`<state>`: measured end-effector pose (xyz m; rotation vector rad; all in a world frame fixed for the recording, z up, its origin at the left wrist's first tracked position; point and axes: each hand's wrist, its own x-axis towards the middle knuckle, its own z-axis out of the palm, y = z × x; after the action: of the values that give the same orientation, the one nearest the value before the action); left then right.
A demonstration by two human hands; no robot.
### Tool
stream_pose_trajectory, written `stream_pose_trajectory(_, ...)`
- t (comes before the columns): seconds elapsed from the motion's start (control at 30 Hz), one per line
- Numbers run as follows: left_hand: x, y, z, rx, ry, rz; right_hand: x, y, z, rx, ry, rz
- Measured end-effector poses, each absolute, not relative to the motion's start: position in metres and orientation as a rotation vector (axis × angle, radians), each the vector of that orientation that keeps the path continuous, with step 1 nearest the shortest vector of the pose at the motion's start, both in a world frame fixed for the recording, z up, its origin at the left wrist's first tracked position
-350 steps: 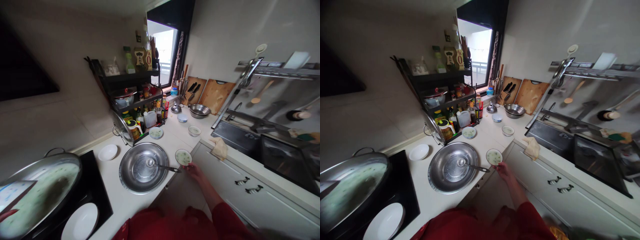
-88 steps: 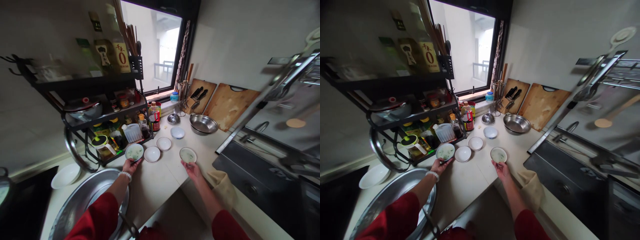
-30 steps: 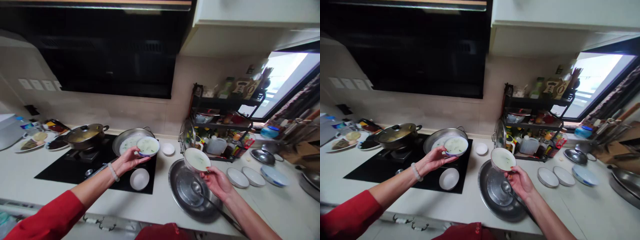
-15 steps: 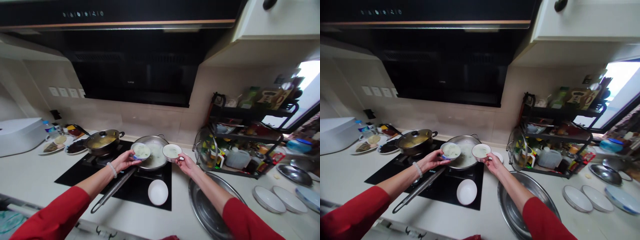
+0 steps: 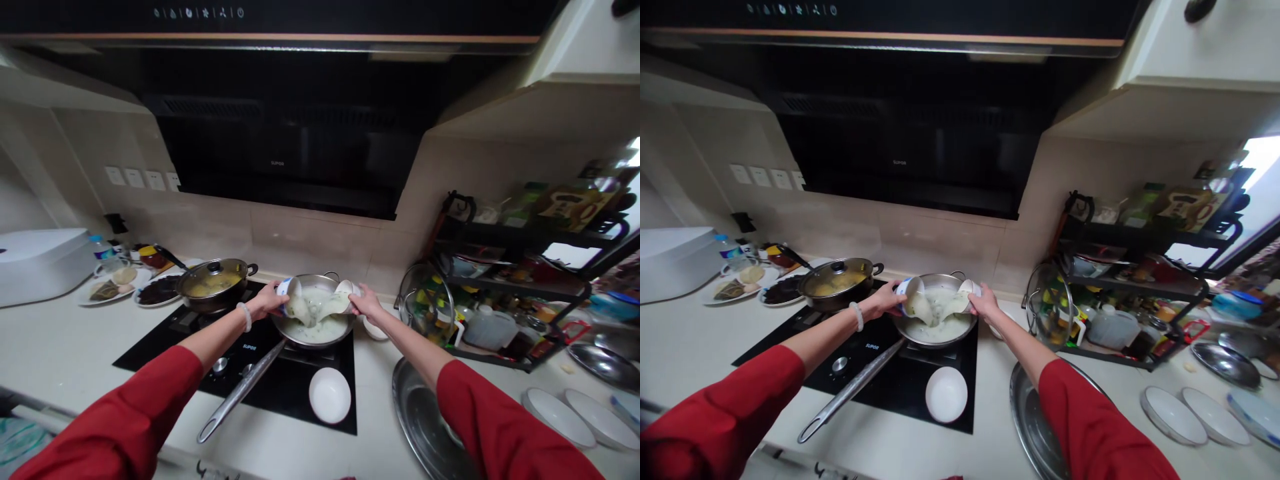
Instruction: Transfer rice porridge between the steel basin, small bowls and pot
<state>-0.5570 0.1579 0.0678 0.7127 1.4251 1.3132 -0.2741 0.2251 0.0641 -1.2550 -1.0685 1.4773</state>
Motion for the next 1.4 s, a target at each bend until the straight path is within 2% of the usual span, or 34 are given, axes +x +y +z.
stream_pose_trajectory(0.07, -0.556, 0.159, 0.074, 0.942, 1.456, 1.346, -0.277, 0.228, 0.072, -1.327, -1.333, 1.292)
stream_pose_trajectory(0.23, -0.548, 0.148, 0.088, 1.809, 1.571, 1.146, -0.287, 0.224, 0.09, -1.349, -2.267, 0.396)
stream_pose_trajectory(0.33, -0.54, 0.134, 0.09, 2.117, 1.55, 0.961, -0.293, 0.215, 0.096, -1.322, -2.502, 0.17)
stream_pose_trajectory(0.47, -0.533, 0.122, 0.092, 2.246, 1.474, 0.883, -0.3, 0.206, 0.101, -1.342, -2.646, -0.024)
stream_pose_trajectory(0.67, -0.532, 0.116, 0.097, 2.244, 1.325, 0.929, -0.299, 0.205, 0.104, -1.327, -2.708, -0.176)
stream_pose_trajectory(0.9, -0.531, 0.115, 0.096, 2.525, 1.397, 0.799, -0.293, 0.205, 0.104, -1.322, -2.688, -0.201)
stream_pose_trajectory(1.13, -0.532, 0.116, 0.097, 2.509, 1.409, 0.783, -0.29, 0.205, 0.101, -1.317, -2.675, -0.203)
stream_pose_trajectory(1.4, -0.532, 0.117, 0.1, 2.78, 1.563, 0.51, -0.292, 0.208, 0.1, -1.314, -2.688, -0.223)
